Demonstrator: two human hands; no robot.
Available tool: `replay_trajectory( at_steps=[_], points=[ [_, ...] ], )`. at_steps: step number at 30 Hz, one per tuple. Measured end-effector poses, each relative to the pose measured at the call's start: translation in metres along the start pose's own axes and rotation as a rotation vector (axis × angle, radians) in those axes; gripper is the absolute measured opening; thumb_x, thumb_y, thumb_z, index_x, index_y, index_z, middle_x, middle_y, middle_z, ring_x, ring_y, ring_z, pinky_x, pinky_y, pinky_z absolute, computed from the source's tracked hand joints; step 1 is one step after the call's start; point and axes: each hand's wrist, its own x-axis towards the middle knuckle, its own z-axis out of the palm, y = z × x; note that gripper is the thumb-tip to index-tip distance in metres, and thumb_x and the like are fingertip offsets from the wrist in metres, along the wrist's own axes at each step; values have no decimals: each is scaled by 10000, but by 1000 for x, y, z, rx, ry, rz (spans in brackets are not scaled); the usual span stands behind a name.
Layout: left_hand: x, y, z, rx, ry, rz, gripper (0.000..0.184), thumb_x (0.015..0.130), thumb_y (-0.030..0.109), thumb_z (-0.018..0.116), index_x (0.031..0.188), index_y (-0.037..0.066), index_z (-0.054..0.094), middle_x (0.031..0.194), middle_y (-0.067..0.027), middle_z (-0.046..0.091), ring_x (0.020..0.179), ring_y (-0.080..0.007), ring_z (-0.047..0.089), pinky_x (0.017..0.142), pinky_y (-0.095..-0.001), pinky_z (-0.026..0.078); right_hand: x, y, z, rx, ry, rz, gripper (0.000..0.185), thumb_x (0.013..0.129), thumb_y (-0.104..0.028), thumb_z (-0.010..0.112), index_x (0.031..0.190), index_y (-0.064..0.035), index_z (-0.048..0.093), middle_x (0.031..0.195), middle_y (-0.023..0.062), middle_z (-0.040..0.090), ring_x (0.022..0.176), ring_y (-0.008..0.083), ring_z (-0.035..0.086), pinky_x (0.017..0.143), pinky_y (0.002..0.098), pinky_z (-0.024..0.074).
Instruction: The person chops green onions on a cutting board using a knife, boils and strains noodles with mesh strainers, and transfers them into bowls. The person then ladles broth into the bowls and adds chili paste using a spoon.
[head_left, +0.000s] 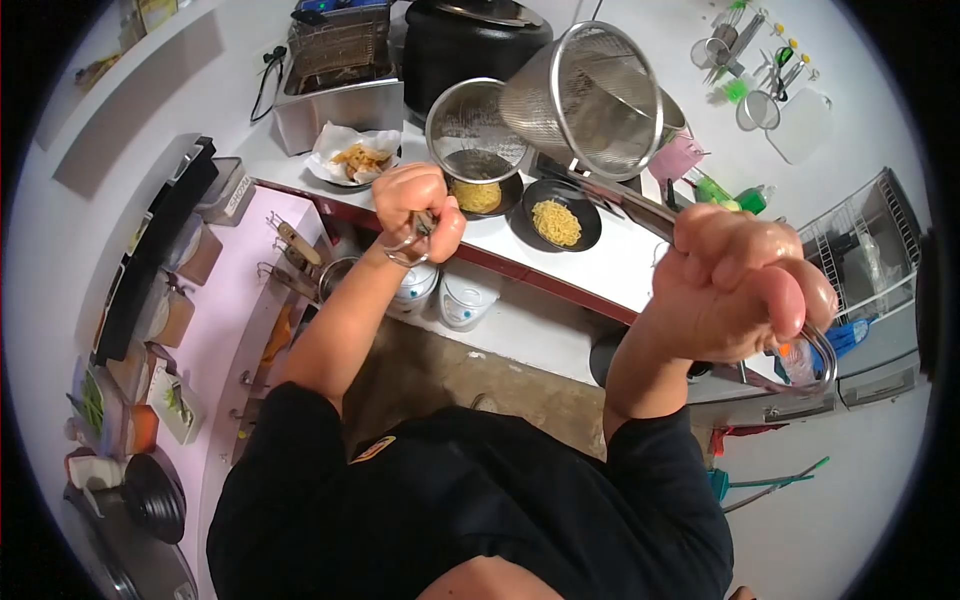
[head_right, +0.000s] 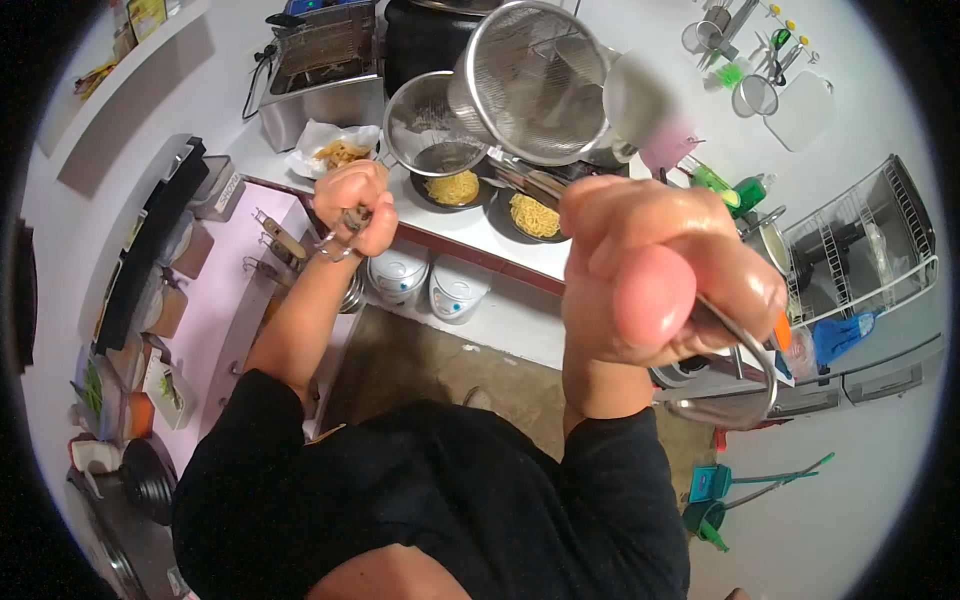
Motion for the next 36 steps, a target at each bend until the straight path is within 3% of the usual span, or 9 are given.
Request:
replay_trajectory(
  at_steps=[5,8,10,12,14,18,21,23,36],
  points=[
    [4,-17,3,319,-706,525,215,561,252,583,533,149,396,504,15,391,458,-166,481,440,-291,342,0,-10,-12,-459,-333,-185,238,744,135,491,697,-51,349,476,80,450,338,164,440,363,322,454],
    [-8,-45,-6,409,-948,809,190,581,258,543,508,173,390,498,48,412,465,-122,492,449,-268,347,-8,5,-57,-748,-722,-232,286,585,133,595,538,-104,444,554,42,521,496,188,559,502,285,469],
    [-18,-58,-17,367,-1067,889,191,569,256,544,489,174,392,482,42,414,466,-116,494,451,-266,349,-23,35,-84,-829,-867,-300,299,606,80,637,541,-114,420,466,0,370,368,168,405,364,308,346],
    [-30,-66,-19,335,-1209,937,187,573,273,547,489,171,416,485,42,445,467,-122,505,459,-276,363,-32,60,-115,-797,-929,-212,254,621,48,626,553,-107,436,464,0,396,379,177,445,358,306,349],
    [-43,-79,-15,295,-1284,950,183,585,278,550,495,169,434,491,37,470,476,-127,521,466,-281,373,-50,88,-129,-916,-892,-248,176,609,-2,616,596,-108,477,481,24,472,434,195,532,395,321,431],
    [-62,-86,8,240,-1447,924,174,633,281,553,520,165,490,521,25,536,514,-138,568,482,-296,402,-95,128,-97,-942,-1401,-5,39,734,-160,560,705,-171,584,566,46,587,547,234,622,467,359,489],
    [-65,-82,19,217,-1492,865,180,665,287,544,538,162,516,550,19,573,530,-155,590,509,-310,426,-117,131,-77,-840,-1556,-69,50,676,-164,580,679,-142,535,571,37,567,515,232,600,416,357,452],
    [-65,-86,9,286,-1554,827,192,681,293,533,543,160,528,561,4,584,539,-177,602,530,-330,439,-117,128,-74,-914,-1681,46,67,746,-183,544,749,-190,610,598,54,613,571,241,636,478,366,491],
    [-57,-95,-3,336,-1655,734,182,650,305,547,548,158,519,547,0,552,535,-177,589,509,-336,422,-118,145,-73,-937,-1535,59,63,718,-163,546,777,-150,566,621,45,586,542,236,606,448,364,470]
  ],
)
